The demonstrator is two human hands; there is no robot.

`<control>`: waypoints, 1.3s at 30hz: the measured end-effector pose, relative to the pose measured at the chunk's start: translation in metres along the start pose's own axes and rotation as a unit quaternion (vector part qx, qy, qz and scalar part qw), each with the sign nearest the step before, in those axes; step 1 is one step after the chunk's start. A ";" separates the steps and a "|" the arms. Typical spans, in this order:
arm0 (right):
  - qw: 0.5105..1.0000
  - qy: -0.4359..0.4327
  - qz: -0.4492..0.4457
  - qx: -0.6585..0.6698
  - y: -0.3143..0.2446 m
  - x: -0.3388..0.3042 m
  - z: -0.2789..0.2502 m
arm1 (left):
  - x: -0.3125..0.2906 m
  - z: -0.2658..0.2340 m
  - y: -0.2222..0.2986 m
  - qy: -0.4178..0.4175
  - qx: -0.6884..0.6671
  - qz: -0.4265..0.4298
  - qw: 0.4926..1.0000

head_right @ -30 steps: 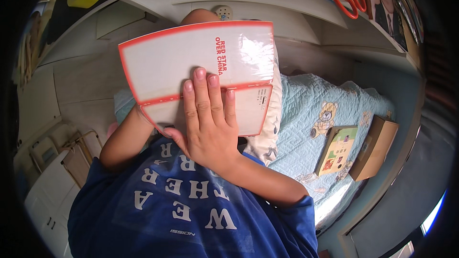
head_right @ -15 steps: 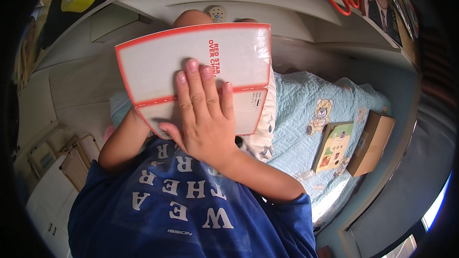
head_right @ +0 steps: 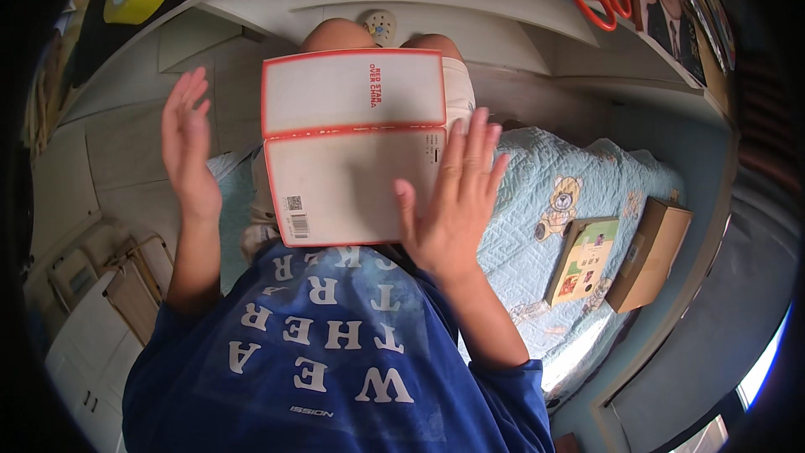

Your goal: The person sits on the floor and tapes a white rectangular package using yellow packing tape. They repeatedly pull tape from a roll, cut it with red scissors, and apply it to the package's seam, smoothing it down with their hands.

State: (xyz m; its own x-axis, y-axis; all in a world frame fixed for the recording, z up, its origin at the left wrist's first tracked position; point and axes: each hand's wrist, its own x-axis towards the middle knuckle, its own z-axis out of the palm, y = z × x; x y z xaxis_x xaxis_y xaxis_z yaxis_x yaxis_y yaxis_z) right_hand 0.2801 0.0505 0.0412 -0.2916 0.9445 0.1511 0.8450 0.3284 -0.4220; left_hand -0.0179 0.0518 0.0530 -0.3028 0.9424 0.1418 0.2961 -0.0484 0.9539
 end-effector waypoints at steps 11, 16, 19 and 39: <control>0.981 -0.156 -0.109 0.027 -0.041 -0.005 0.047 | -0.058 0.061 0.009 -0.296 0.437 0.126 0.840; 0.980 -0.170 -0.096 0.028 -0.035 0.003 0.039 | -0.054 0.063 0.008 -0.295 0.441 0.139 0.837; 0.980 -0.165 -0.109 0.031 -0.032 0.011 0.036 | -0.052 0.064 0.009 -0.296 0.438 0.141 0.837; 0.981 -0.149 -0.124 0.027 -0.024 0.016 0.036 | -0.046 0.071 0.003 -0.293 0.429 0.149 0.841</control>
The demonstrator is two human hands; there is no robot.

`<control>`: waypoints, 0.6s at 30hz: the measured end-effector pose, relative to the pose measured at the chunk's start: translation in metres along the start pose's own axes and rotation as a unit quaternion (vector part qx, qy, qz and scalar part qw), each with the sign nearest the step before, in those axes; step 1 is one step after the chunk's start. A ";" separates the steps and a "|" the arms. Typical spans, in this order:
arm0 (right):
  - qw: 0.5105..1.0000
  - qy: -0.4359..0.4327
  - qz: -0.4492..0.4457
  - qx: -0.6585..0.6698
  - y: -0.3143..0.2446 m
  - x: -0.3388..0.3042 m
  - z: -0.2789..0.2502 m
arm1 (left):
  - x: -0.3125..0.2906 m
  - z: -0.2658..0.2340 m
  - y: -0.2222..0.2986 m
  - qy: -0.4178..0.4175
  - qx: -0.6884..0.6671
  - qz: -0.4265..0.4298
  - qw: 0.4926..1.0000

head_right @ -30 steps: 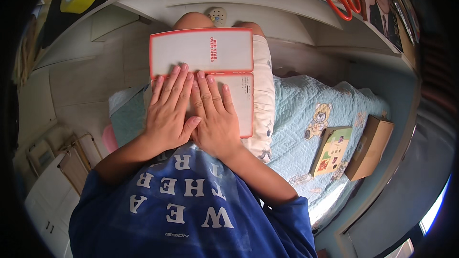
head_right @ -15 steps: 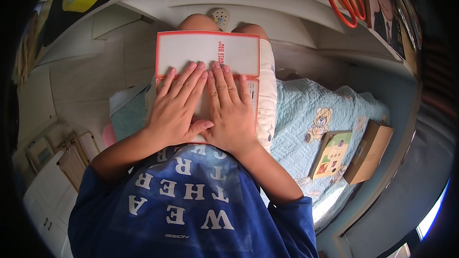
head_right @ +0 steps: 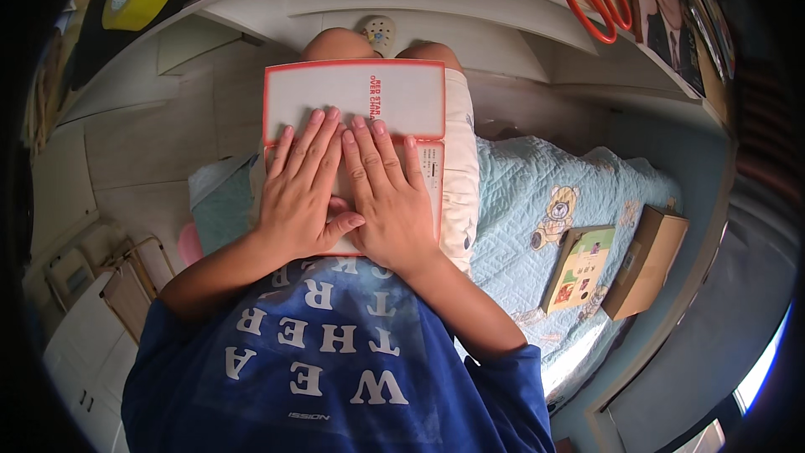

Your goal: The person sits on the floor and tapes a white rectangular package using yellow packing tape. They repeatedly pull tape from a roll, cut it with red scissors, and apply it to the package's seam, smoothing it down with their hands.

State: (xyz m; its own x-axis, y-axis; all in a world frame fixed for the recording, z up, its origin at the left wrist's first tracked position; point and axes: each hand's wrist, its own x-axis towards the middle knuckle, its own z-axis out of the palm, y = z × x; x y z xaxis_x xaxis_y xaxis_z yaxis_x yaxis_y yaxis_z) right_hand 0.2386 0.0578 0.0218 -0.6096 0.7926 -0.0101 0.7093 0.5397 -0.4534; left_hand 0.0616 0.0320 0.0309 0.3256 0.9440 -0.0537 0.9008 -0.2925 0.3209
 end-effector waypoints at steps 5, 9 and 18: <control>0.999 -0.008 0.013 -0.034 0.006 -0.002 -0.006 | -0.002 0.000 -0.006 -0.006 0.019 -0.003 1.000; 0.998 0.000 0.040 -0.038 0.013 -0.008 -0.010 | -0.003 -0.002 -0.008 0.005 0.034 -0.030 0.999; 0.982 0.138 0.121 0.032 0.035 -0.038 -0.019 | -0.032 -0.022 -0.048 0.078 -0.027 -0.131 0.988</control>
State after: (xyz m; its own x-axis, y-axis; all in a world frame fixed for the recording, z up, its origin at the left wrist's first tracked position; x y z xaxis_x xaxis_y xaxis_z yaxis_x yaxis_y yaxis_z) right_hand 0.2941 0.0519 0.0234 -0.3003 0.9470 0.1143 0.7919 0.3144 -0.5235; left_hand 0.0020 0.0191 0.0376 0.0312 0.9995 0.0028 0.9303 -0.0301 0.3655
